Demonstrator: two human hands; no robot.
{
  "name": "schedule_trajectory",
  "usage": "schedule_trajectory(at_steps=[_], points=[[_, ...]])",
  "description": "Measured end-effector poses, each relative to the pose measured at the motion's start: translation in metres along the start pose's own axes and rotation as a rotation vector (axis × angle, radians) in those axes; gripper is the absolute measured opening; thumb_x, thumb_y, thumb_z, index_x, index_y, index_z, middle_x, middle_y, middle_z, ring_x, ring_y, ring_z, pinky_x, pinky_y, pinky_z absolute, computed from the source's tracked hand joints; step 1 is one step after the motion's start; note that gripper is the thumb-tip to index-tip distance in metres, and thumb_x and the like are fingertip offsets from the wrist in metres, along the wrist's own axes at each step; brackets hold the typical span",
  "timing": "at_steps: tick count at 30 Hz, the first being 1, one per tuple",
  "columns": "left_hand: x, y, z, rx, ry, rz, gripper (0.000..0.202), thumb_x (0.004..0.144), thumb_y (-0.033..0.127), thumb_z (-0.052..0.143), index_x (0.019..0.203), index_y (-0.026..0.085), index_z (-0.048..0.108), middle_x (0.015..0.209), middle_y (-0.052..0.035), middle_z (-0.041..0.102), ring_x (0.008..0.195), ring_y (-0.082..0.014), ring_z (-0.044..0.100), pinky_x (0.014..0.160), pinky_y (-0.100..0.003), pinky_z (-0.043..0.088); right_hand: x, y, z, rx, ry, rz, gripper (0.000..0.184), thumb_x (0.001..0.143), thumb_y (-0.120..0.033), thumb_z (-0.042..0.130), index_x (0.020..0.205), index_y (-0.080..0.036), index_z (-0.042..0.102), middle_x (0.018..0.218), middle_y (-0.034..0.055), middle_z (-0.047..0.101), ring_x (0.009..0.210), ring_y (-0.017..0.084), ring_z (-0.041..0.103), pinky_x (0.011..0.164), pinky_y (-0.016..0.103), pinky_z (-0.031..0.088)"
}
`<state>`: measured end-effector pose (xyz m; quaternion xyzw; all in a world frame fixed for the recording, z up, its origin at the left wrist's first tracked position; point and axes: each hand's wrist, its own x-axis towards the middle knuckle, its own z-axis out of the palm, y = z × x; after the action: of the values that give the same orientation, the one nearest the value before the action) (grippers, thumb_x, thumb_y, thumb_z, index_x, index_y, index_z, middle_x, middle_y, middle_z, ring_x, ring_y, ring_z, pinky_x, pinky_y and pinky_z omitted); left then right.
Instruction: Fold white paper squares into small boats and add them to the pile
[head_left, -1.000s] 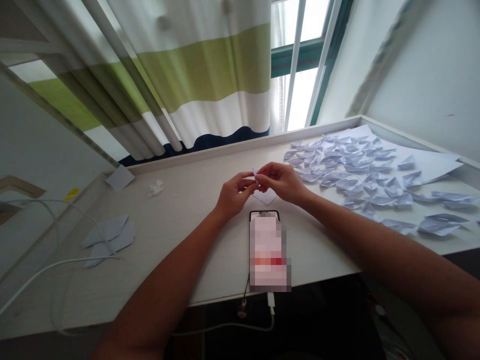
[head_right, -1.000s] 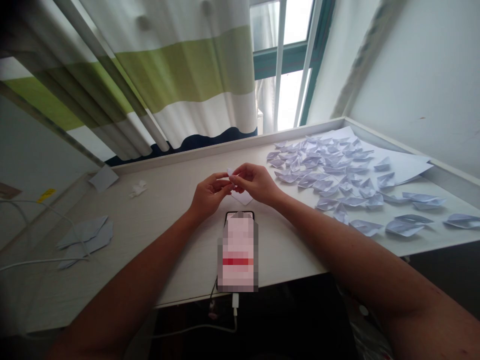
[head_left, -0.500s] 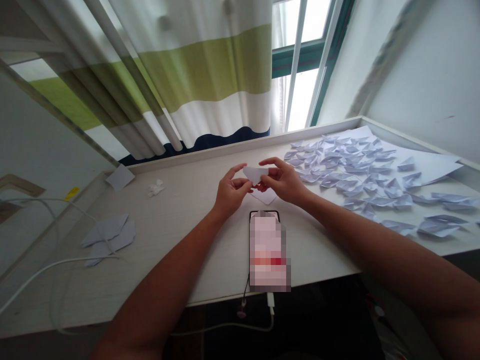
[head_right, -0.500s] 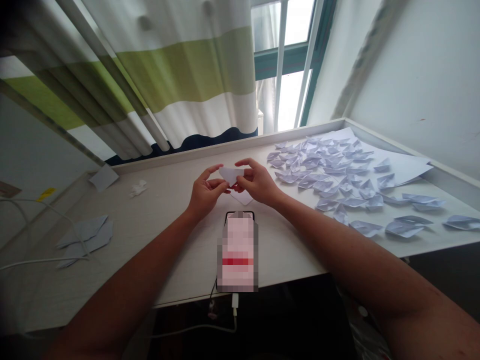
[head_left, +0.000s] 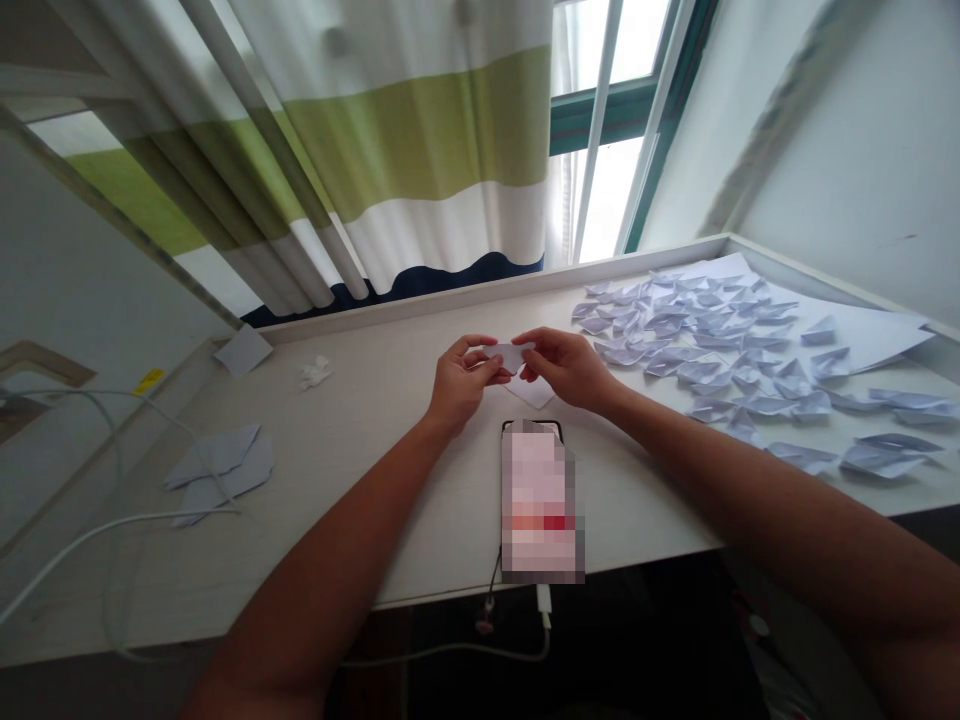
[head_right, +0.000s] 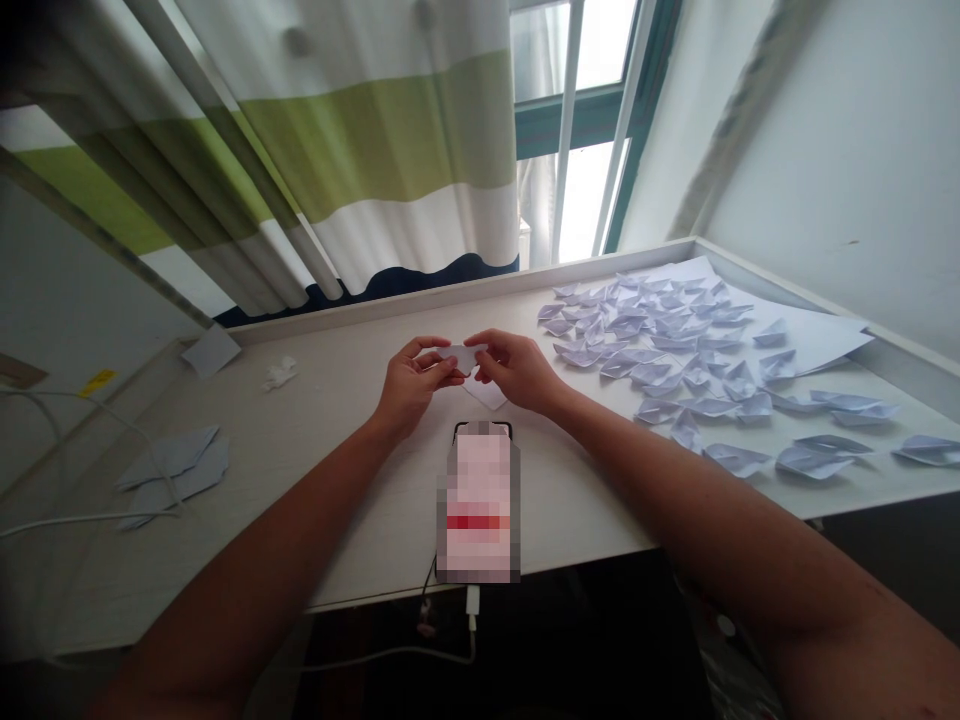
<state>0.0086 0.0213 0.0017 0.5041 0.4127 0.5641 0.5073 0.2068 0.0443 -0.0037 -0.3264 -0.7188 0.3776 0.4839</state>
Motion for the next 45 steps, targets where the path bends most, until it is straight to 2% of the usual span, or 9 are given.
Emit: schedule_trajectory(at_steps=[5,12,16,20,27,31,36,42,45], points=[[0.001,-0.002,0.0,0.004,0.027,-0.024,0.033,0.072,0.032,0.098,0.083,0.015,0.072,0.079,-0.0024,0.077,0.071,-0.0152,0.077,0.085,-0.037,0.069,0.002,0.003,0.0,0.117,-0.004,0.038,0.021,0.091,-0.039,0.079,0.099,-0.021,0.072,0.073,0.0014,0.077,0.068,0.019,0.078,0.066,0.033,0.064],[-0.003,0.003,-0.001,-0.036,-0.01,-0.041,0.033,0.074,0.035,0.096,0.085,0.014,0.073,0.085,-0.0048,0.08,0.081,-0.0195,0.08,0.091,-0.042,0.069,0.005,0.008,-0.005,0.113,0.032,0.024,0.017,0.089,-0.034,0.08,0.096,-0.019,0.078,0.076,0.0032,0.079,0.069,0.019,0.077,0.068,0.036,0.067],[-0.003,0.004,-0.002,-0.044,-0.03,-0.046,0.048,0.072,0.046,0.099,0.083,0.017,0.063,0.084,-0.0044,0.079,0.08,-0.0198,0.08,0.085,-0.041,0.07,0.005,0.005,-0.006,0.126,0.039,0.011,0.014,0.089,-0.032,0.079,0.095,-0.019,0.08,0.079,0.004,0.08,0.072,0.019,0.077,0.072,0.039,0.069],[-0.001,0.002,-0.002,0.001,-0.013,-0.006,0.059,0.063,0.044,0.105,0.086,0.02,0.056,0.081,-0.0003,0.078,0.075,-0.0166,0.078,0.078,-0.035,0.069,0.005,0.0,-0.006,0.192,-0.001,0.077,0.016,0.084,-0.029,0.082,0.095,-0.017,0.081,0.081,0.0047,0.081,0.074,0.019,0.078,0.077,0.039,0.07],[-0.004,0.001,0.002,0.059,-0.006,0.039,0.059,0.068,0.044,0.102,0.089,0.022,0.051,0.079,0.0016,0.077,0.078,-0.0185,0.08,0.072,-0.032,0.068,0.006,0.001,-0.003,0.2,0.021,0.083,0.034,0.082,-0.048,0.093,0.088,-0.019,0.076,0.079,0.005,0.078,0.069,0.019,0.074,0.066,0.037,0.068],[-0.005,0.005,0.002,0.051,-0.039,-0.063,0.055,0.079,0.052,0.095,0.106,0.021,0.059,0.086,-0.0037,0.081,0.079,-0.0224,0.082,0.066,-0.031,0.066,0.007,0.004,-0.003,0.209,0.035,0.039,0.034,0.079,-0.046,0.095,0.089,-0.021,0.074,0.08,0.0022,0.076,0.07,0.019,0.073,0.069,0.039,0.068],[-0.006,0.009,-0.002,0.073,-0.168,-0.157,0.046,0.083,0.056,0.092,0.092,0.014,0.074,0.091,-0.0096,0.081,0.085,-0.0233,0.083,0.069,-0.029,0.064,0.008,0.009,-0.004,0.176,0.041,0.012,0.034,0.078,-0.042,0.094,0.093,-0.024,0.07,0.08,-0.0008,0.072,0.073,0.018,0.071,0.07,0.037,0.064],[-0.006,0.007,-0.003,0.097,-0.135,-0.09,0.042,0.079,0.05,0.096,0.091,0.015,0.078,0.091,-0.0107,0.083,0.086,-0.0244,0.083,0.072,-0.031,0.064,0.005,0.008,-0.004,0.16,0.023,0.056,0.042,0.083,-0.041,0.09,0.113,-0.024,0.065,0.08,-0.0022,0.071,0.075,0.019,0.073,0.075,0.037,0.065],[-0.005,0.006,-0.002,0.12,-0.086,-0.03,0.045,0.079,0.049,0.096,0.1,0.017,0.072,0.085,-0.0083,0.083,0.08,-0.0243,0.083,0.067,-0.03,0.063,0.004,0.004,-0.005,0.111,0.013,0.034,0.038,0.087,-0.044,0.087,0.113,-0.025,0.065,0.08,-0.0018,0.072,0.075,0.019,0.073,0.076,0.038,0.064]])
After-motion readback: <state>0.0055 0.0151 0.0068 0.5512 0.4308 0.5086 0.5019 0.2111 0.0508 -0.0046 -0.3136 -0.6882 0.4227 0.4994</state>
